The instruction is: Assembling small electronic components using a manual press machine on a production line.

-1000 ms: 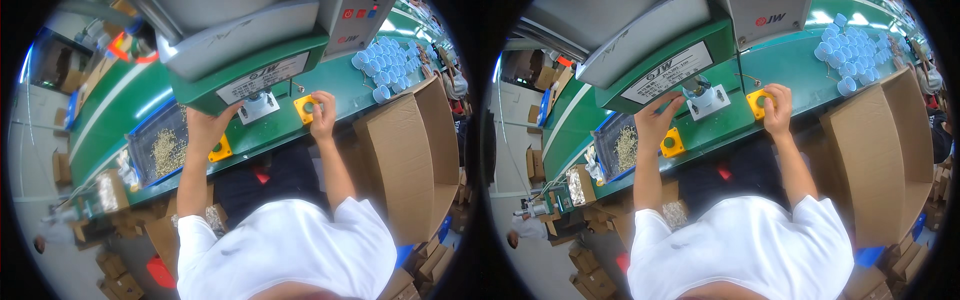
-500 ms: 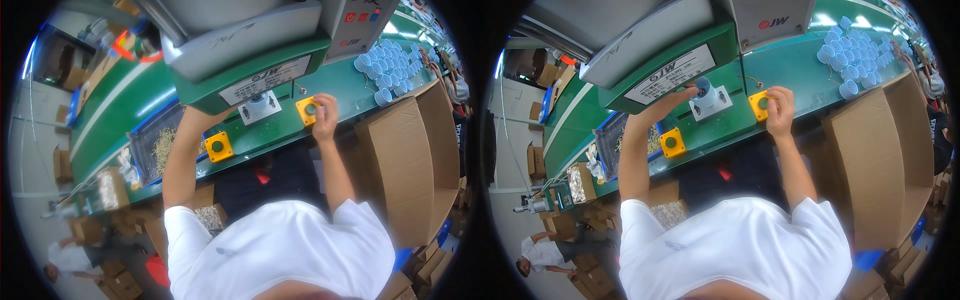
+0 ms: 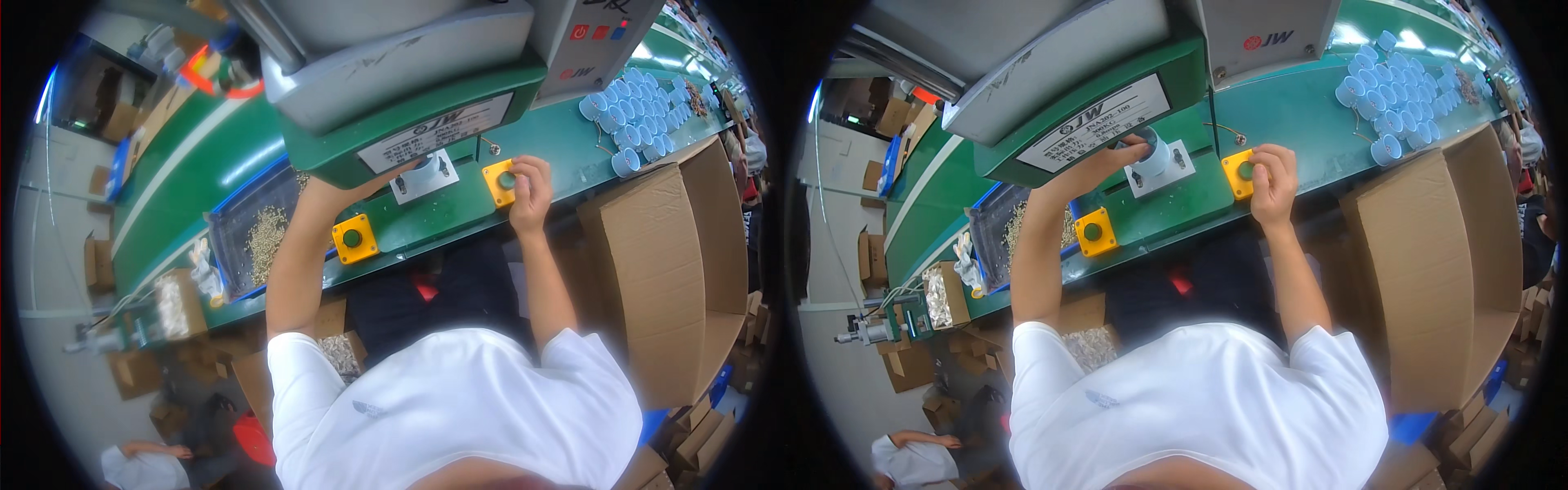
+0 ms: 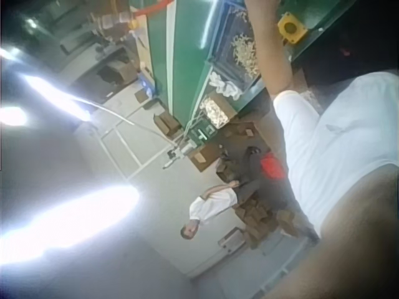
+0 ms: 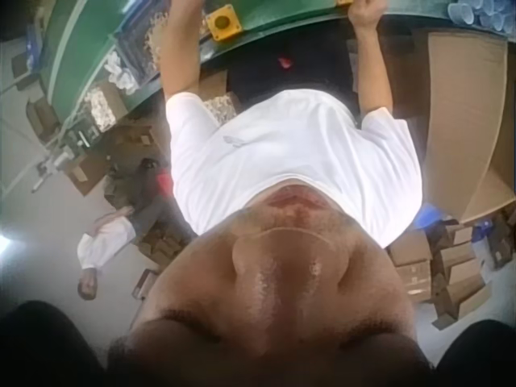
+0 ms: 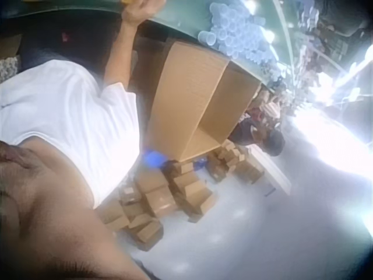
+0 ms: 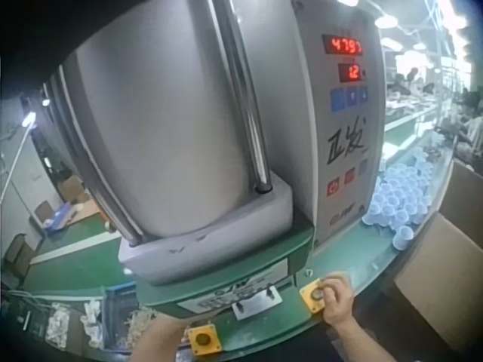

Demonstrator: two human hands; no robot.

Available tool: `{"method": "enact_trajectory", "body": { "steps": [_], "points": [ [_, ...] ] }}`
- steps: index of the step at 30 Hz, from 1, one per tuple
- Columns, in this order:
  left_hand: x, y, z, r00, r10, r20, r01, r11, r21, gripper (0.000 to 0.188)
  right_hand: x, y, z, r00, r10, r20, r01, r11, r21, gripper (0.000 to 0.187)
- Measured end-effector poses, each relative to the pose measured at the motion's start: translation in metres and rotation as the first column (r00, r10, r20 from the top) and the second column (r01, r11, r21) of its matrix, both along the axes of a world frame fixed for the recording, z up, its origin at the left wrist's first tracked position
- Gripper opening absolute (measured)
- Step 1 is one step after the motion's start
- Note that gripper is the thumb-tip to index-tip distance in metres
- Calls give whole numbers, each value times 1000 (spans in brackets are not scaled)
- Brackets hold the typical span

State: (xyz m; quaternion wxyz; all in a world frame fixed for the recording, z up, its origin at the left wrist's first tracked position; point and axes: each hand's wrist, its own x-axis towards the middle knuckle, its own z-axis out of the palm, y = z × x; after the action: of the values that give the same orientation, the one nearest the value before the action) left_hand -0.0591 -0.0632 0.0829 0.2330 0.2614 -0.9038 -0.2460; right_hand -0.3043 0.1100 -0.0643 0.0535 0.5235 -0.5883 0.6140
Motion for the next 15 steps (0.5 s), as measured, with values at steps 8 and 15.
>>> {"method": "enact_trajectory", "body": {
  "steps": [8,15],
  "points": [
    [23,-27,-11,997,23,72,-13,991,-135,29,4,-8,7,998,-11,60,14,998,-58,17],
    [105,73,-67,898,423,-121,-414,905,96,21,-1,-3,3,1000,-10,-28,9,999,-33,13]
  ]
}}
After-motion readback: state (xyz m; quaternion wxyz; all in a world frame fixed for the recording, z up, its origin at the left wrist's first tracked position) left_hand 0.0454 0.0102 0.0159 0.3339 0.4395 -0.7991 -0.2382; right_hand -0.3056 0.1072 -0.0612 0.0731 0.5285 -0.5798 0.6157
